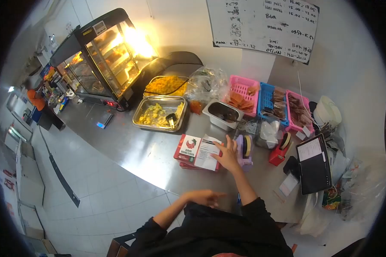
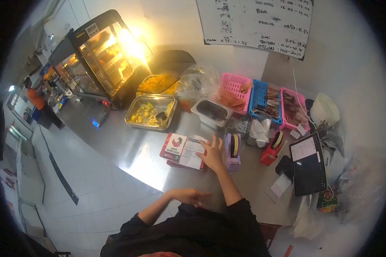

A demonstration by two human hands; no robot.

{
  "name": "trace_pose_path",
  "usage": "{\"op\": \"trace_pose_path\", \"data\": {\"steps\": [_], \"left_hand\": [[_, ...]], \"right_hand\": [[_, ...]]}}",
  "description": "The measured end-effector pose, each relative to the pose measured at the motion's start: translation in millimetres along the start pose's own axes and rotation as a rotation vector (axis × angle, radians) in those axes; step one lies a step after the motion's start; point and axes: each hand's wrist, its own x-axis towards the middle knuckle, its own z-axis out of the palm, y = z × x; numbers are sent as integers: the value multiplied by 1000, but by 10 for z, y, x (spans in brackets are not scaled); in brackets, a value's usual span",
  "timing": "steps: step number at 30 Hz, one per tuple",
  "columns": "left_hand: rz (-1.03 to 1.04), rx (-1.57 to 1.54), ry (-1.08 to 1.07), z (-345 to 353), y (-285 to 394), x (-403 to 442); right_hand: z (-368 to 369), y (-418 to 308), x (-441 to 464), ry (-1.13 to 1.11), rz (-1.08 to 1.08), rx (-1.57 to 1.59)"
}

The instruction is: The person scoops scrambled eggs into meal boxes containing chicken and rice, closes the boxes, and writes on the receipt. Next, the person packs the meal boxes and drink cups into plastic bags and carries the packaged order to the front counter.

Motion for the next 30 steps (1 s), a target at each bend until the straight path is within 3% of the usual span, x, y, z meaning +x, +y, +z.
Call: {"op": "trace_pose_path", "data": {"steps": [2, 4, 7, 10, 12, 14, 16, 18, 19, 20, 22, 23, 25, 28, 30], "left_hand": [[114, -101, 278, -536, 235, -303], [-61, 136, 669, -1079, -81, -329], [-282, 275, 636, -1678, 27, -210], [-541, 916, 710, -1680, -14, -39], [-574, 888, 760, -1667, 29, -77], [-569, 871, 805, -1622, 72, -174], [-516, 876, 853, -1577, 74, -320], [-459, 426, 944, -1616, -145, -541], [-426, 202, 976, -1609, -288, -622], [-282, 237, 1105, -1550, -483, -654], [22, 296, 1355, -1380, -855, -725], [-67, -85, 1287, -1273, -871, -673], [217, -681, 1062, -1182, -1000, -526], [15, -153, 1222, -1107, -1344, -330], [25, -152, 1149, -1125, -1285, -376]], "right_hand": [[0, 28, -13, -70, 55, 1], [21, 29, -36, -71, 68, 26], [-7, -33, -68, -67, 102, 20], [-21, -77, -111, 52, 76, -8], [5, -65, -236, 245, -10, -5], [53, -50, -569, 436, 78, 64], [157, 25, -1018, 545, 254, -130], [215, 20, -1469, 511, 492, -378], [350, 153, -1735, 496, 511, -359], [518, 273, -1971, 481, 530, -339], [724, 217, -2206, 506, 417, -332], [811, 137, -2217, 447, 313, -296], [983, -44, -2172, 327, 104, -228], [1151, -365, -1685, 121, -96, -94], [1287, -561, -1306, 47, -221, -107]]}}
